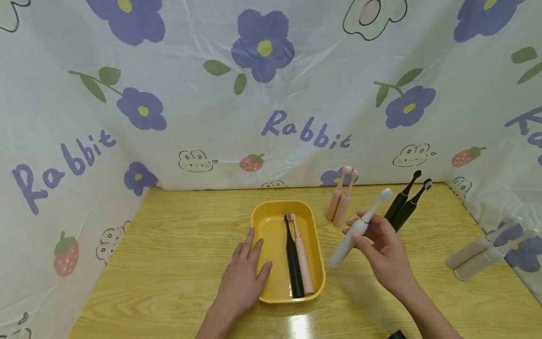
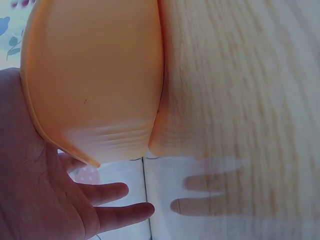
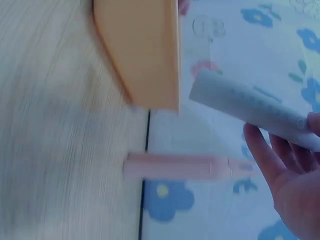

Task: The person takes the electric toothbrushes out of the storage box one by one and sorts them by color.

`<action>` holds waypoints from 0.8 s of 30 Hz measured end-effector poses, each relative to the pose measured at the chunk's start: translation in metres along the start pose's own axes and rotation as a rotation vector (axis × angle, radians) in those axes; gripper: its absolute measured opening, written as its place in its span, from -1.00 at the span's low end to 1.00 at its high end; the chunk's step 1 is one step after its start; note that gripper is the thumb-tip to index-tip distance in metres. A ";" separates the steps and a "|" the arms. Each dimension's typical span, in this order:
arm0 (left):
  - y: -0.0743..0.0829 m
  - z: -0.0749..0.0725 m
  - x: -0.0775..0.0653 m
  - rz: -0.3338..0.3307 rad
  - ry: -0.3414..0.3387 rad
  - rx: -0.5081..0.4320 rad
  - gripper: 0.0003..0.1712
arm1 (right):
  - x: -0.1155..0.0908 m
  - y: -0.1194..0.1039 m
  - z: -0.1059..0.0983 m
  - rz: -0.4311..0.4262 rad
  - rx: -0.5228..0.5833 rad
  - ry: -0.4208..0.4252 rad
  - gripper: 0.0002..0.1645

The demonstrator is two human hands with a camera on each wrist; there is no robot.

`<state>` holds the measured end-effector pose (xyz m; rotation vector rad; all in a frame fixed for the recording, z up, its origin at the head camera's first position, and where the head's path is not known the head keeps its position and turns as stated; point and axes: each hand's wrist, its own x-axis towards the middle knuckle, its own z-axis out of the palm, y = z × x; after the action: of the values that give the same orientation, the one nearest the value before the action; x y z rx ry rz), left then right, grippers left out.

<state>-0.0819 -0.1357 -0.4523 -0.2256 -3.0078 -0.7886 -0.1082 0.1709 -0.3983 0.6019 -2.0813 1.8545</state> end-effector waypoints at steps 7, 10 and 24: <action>0.000 -0.001 0.000 0.004 0.002 0.017 -0.33 | -0.014 0.011 -0.053 -0.163 -0.402 0.397 -0.45; -0.001 -0.001 0.000 0.007 0.000 0.023 -0.33 | -0.027 0.013 -0.071 -0.137 -0.577 0.491 -0.47; -0.001 0.000 0.002 0.014 0.002 0.041 -0.32 | -0.084 0.021 -0.128 0.347 -0.815 0.913 -0.50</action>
<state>-0.0844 -0.1366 -0.4526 -0.2444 -3.0141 -0.7254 -0.0529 0.3091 -0.4403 -0.7043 -2.0202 0.8996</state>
